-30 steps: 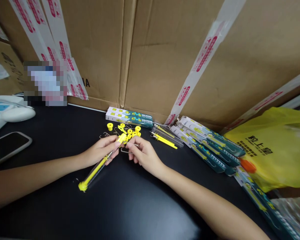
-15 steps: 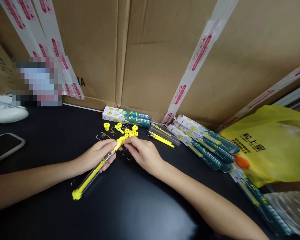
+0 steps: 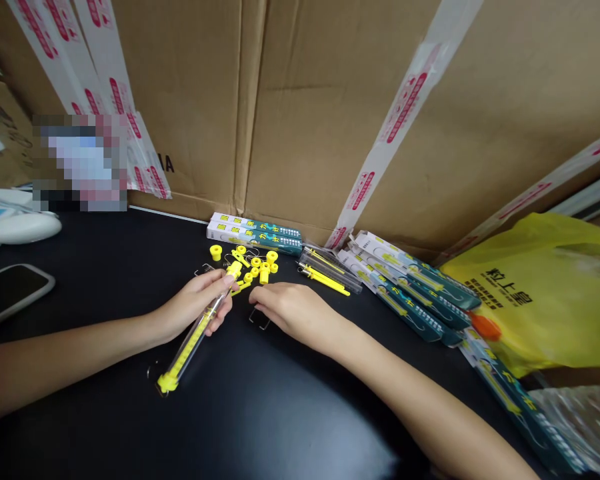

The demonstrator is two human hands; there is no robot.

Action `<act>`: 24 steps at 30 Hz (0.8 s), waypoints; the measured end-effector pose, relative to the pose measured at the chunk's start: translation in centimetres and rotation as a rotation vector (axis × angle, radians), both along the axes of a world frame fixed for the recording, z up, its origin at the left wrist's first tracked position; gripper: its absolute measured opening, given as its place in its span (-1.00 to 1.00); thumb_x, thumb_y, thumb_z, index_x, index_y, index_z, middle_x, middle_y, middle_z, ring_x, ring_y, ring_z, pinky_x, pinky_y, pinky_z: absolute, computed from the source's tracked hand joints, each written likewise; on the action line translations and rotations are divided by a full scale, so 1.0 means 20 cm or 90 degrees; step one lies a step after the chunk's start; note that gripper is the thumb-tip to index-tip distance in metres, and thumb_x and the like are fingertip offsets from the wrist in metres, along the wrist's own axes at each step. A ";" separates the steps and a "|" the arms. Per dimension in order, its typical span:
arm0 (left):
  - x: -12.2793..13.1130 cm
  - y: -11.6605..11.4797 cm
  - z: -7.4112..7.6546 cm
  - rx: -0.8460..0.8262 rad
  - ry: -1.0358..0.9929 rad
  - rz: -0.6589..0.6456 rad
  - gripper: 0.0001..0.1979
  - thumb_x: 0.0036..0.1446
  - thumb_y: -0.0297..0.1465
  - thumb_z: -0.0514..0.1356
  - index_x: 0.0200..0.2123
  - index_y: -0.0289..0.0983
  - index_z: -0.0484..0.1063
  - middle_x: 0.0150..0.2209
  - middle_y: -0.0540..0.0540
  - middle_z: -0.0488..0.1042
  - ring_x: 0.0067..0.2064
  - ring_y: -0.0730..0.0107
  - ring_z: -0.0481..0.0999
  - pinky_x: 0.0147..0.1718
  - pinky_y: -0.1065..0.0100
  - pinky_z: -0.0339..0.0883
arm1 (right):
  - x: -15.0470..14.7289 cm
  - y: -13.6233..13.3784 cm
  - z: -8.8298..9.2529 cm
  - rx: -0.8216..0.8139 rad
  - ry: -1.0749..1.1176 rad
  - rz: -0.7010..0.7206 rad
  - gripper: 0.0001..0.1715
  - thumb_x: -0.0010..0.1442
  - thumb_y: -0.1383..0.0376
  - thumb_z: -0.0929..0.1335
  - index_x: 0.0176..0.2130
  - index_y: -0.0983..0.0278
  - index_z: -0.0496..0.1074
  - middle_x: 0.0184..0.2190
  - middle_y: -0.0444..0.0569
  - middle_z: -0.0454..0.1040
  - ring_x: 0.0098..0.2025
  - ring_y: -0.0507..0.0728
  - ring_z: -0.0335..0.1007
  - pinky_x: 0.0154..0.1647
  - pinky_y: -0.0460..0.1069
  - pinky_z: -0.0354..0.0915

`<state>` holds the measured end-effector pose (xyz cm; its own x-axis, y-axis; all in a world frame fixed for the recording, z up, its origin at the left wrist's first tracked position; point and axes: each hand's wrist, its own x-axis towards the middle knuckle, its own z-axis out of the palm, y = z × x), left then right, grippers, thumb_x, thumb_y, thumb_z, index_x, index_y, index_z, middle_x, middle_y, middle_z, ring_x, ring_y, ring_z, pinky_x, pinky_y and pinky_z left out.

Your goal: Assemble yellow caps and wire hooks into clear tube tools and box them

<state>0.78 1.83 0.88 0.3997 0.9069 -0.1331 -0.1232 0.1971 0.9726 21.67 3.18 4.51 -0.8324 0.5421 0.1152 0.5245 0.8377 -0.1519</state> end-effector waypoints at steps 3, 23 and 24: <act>0.00 0.00 0.02 -0.015 -0.019 -0.011 -0.69 0.26 -0.14 0.03 -0.27 -0.28 0.31 -0.65 0.08 0.35 -0.73 0.56 0.29 -0.77 0.55 0.19 | 0.01 0.01 0.01 -0.037 -0.012 -0.007 -0.84 0.31 0.37 0.25 -0.17 0.26 0.42 -0.32 0.01 0.54 -0.30 0.11 0.46 -0.31 -0.04 0.25; 0.01 -0.02 0.01 -0.049 -0.017 -0.016 -0.68 0.23 -0.09 0.04 -0.36 -0.23 0.17 -0.66 0.08 0.37 -0.76 0.57 0.26 -0.82 0.57 0.16 | -0.01 -0.01 0.01 -0.039 0.261 -0.166 -0.85 0.27 0.31 0.28 -0.37 0.26 0.33 -0.47 -0.09 0.43 -0.48 0.03 0.30 -0.46 -0.08 0.18; 0.01 -0.03 0.01 -0.064 -0.017 -0.024 -0.68 0.23 -0.08 0.03 -0.34 -0.23 0.18 -0.67 0.08 0.38 -0.76 0.56 0.26 -0.82 0.57 0.16 | -0.01 -0.02 0.00 -0.044 0.269 -0.171 -0.87 0.27 0.31 0.28 -0.35 0.25 0.33 -0.46 -0.09 0.44 -0.48 0.03 0.31 -0.47 -0.08 0.19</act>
